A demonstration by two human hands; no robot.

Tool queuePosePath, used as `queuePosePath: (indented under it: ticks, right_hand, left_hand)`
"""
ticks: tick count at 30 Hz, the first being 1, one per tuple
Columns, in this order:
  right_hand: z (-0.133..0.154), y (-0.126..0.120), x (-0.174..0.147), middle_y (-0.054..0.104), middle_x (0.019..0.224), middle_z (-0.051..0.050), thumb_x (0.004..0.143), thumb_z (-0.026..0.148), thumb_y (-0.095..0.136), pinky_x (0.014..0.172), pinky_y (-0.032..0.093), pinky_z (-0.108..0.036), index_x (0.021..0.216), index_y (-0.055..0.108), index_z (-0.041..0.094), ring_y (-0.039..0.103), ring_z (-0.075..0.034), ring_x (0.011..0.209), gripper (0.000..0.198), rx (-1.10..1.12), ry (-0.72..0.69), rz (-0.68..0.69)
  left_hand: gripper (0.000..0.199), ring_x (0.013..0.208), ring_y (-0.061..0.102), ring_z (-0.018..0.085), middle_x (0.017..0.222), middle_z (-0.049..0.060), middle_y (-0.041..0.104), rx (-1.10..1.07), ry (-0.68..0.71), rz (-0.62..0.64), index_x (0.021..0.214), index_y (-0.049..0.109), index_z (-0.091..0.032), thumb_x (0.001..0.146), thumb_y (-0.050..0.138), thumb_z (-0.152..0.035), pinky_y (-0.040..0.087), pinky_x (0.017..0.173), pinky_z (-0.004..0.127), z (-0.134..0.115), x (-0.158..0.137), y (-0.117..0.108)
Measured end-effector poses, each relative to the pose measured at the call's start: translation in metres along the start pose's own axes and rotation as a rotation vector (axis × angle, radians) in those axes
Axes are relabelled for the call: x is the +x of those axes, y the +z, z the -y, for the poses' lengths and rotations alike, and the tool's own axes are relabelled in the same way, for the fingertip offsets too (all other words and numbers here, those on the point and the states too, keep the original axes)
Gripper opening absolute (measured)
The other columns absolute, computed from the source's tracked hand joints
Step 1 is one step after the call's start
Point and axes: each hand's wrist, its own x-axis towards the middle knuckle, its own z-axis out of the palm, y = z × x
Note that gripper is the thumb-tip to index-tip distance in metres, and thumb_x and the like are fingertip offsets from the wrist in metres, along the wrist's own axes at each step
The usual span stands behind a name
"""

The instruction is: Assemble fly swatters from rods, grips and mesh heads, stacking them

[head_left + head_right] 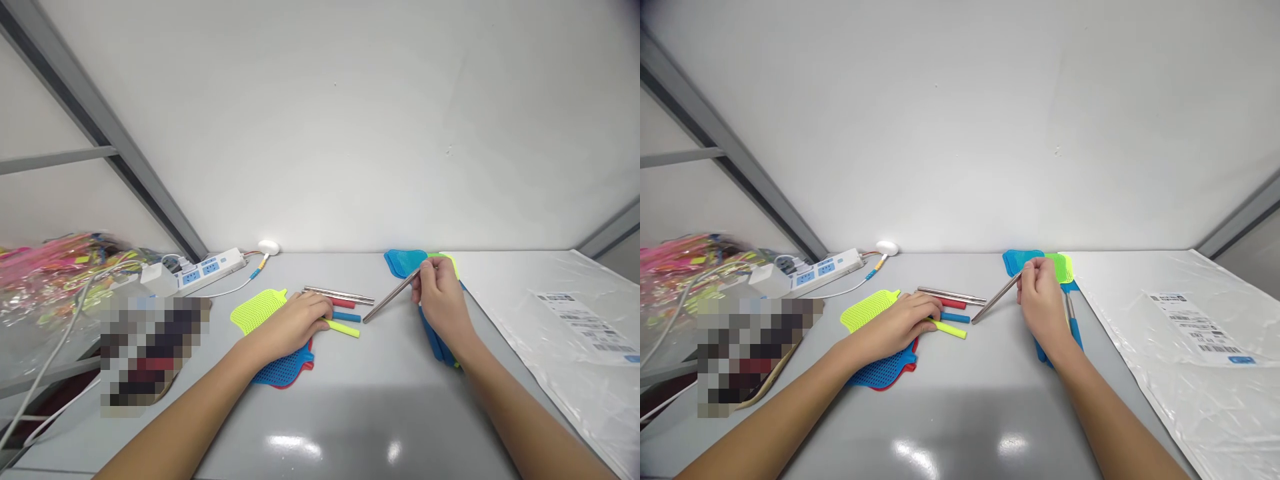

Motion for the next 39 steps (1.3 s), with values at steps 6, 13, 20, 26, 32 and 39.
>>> queuePosePath:
  ticks: [6, 13, 20, 26, 32, 39]
  right_hand:
    - [-0.001, 0.001, 0.002, 0.055, 0.065, 0.005, 0.096, 0.049, 0.037, 0.05, 0.042, -0.027, 0.091, 0.042, 0.025, 0.053, -0.013, 0.051, 0.026, 0.033, 0.046, 0.004]
    - [-0.008, 0.001, 0.003, 0.053, 0.068, 0.006, 0.094, 0.049, 0.041, 0.051, 0.044, -0.025, 0.091, 0.043, 0.025, 0.054, -0.011, 0.052, 0.024, 0.231, 0.038, -0.056]
    - [-0.005, 0.002, 0.0, 0.052, 0.066, 0.006, 0.094, 0.049, 0.042, 0.049, 0.043, -0.023, 0.09, 0.044, 0.026, 0.052, -0.011, 0.052, 0.023, 0.228, 0.023, -0.041]
    - [-0.001, 0.002, -0.003, 0.051, 0.066, 0.007, 0.095, 0.047, 0.041, 0.049, 0.042, -0.023, 0.09, 0.044, 0.026, 0.05, -0.011, 0.051, 0.022, 0.212, 0.047, -0.03]
    - [0.003, 0.001, -0.005, 0.049, 0.065, 0.005, 0.095, 0.047, 0.041, 0.049, 0.04, -0.026, 0.091, 0.043, 0.026, 0.049, -0.013, 0.053, 0.022, 0.12, -0.009, -0.062]
    - [0.007, -0.002, -0.017, 0.052, 0.068, 0.002, 0.094, 0.04, 0.044, 0.053, 0.04, -0.028, 0.091, 0.045, 0.025, 0.052, -0.015, 0.058, 0.015, -0.114, -0.252, -0.142]
  left_hand:
    - [0.009, 0.104, 0.055, 0.019, 0.108, 0.001, 0.065, -0.038, 0.046, 0.01, 0.1, 0.06, -0.024, 0.096, 0.051, -0.025, 0.039, 0.09, 0.034, -0.002, 0.001, 0.004]
    - [0.015, 0.107, 0.053, 0.021, 0.115, 0.004, 0.062, 0.019, -0.039, -0.105, 0.095, 0.061, -0.023, 0.097, 0.045, -0.027, 0.039, 0.088, 0.036, 0.012, -0.001, -0.01]
    - [0.014, 0.1, 0.051, 0.022, 0.109, 0.005, 0.06, 0.073, -0.146, -0.203, 0.095, 0.061, -0.022, 0.095, 0.049, -0.029, 0.038, 0.088, 0.038, 0.032, -0.001, -0.01]
    - [0.015, 0.102, 0.051, 0.021, 0.11, 0.003, 0.059, 0.063, -0.102, -0.137, 0.095, 0.063, -0.024, 0.096, 0.05, -0.03, 0.035, 0.085, 0.037, 0.02, 0.001, 0.001]
    - [0.02, 0.1, 0.051, 0.021, 0.108, 0.004, 0.059, 0.078, -0.105, -0.186, 0.103, 0.063, -0.025, 0.098, 0.045, -0.031, 0.036, 0.083, 0.037, 0.006, 0.002, 0.006]
    - [0.018, 0.097, 0.049, 0.022, 0.104, 0.005, 0.057, 0.121, -0.031, -0.143, 0.098, 0.066, -0.025, 0.095, 0.051, -0.035, 0.036, 0.081, 0.038, -0.017, 0.001, 0.011]
